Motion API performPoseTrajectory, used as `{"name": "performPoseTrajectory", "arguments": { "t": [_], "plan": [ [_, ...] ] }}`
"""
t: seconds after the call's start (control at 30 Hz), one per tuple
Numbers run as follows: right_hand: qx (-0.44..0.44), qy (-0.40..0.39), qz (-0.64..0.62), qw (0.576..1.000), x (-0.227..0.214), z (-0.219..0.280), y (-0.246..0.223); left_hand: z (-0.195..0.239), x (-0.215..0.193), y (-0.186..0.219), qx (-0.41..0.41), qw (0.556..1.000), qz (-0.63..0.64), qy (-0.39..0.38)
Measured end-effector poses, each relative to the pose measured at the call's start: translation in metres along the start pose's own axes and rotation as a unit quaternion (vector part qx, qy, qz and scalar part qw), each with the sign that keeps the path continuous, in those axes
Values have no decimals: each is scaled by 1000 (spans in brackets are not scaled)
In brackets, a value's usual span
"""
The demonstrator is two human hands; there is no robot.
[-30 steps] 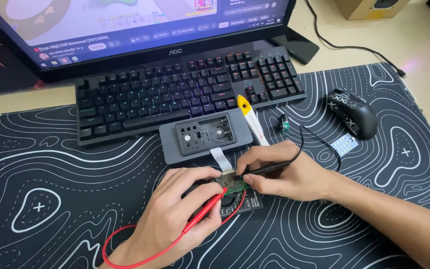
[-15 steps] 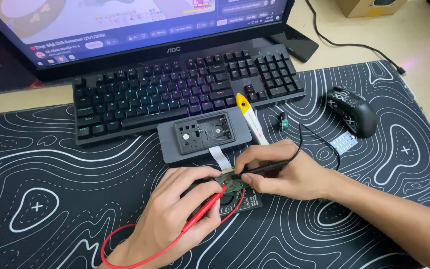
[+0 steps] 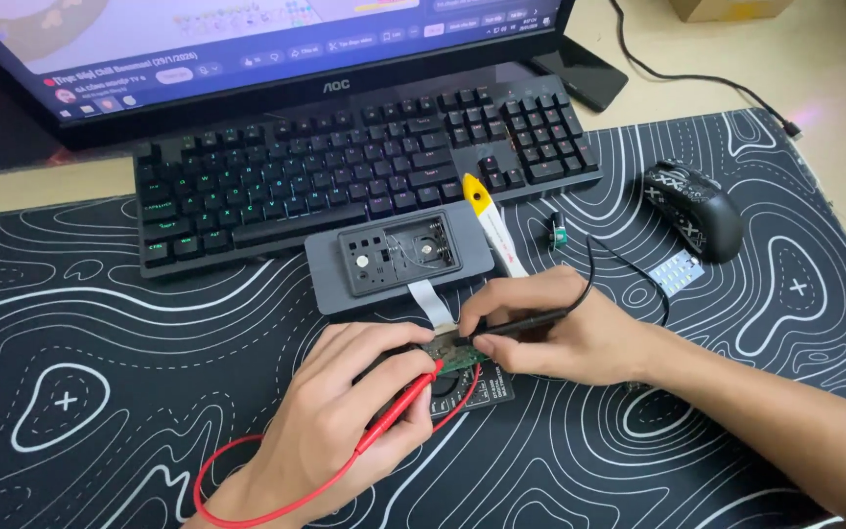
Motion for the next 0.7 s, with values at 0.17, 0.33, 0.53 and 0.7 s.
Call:
{"name": "performPoseTrajectory", "arguments": {
  "t": [0.17,0.33,0.53,0.7],
  "plan": [
    [0,-2,1,1000,1,-1,-1,1,0,-1,-3,1000,-4,5],
    [-1,-3,-5,1000,1,1,0,1,0,-1,-1,1000,0,4],
    [5,-4,-5,1000,2,0,2,3,0,-1,-4,1000,-2,11],
    [7,8,2,1000,0,0,2,2,1,-2,-6,1000,4,6]
  ]
}}
Point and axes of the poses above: each hand's wrist, its own z-axis away from the middle knuckle, its own x-axis out of the palm, y = z × x, the point moved 8 cm from there along -z, towards the middle knuckle, and after that the axes turned 12 degrees about -y, right-handed, at the moved point
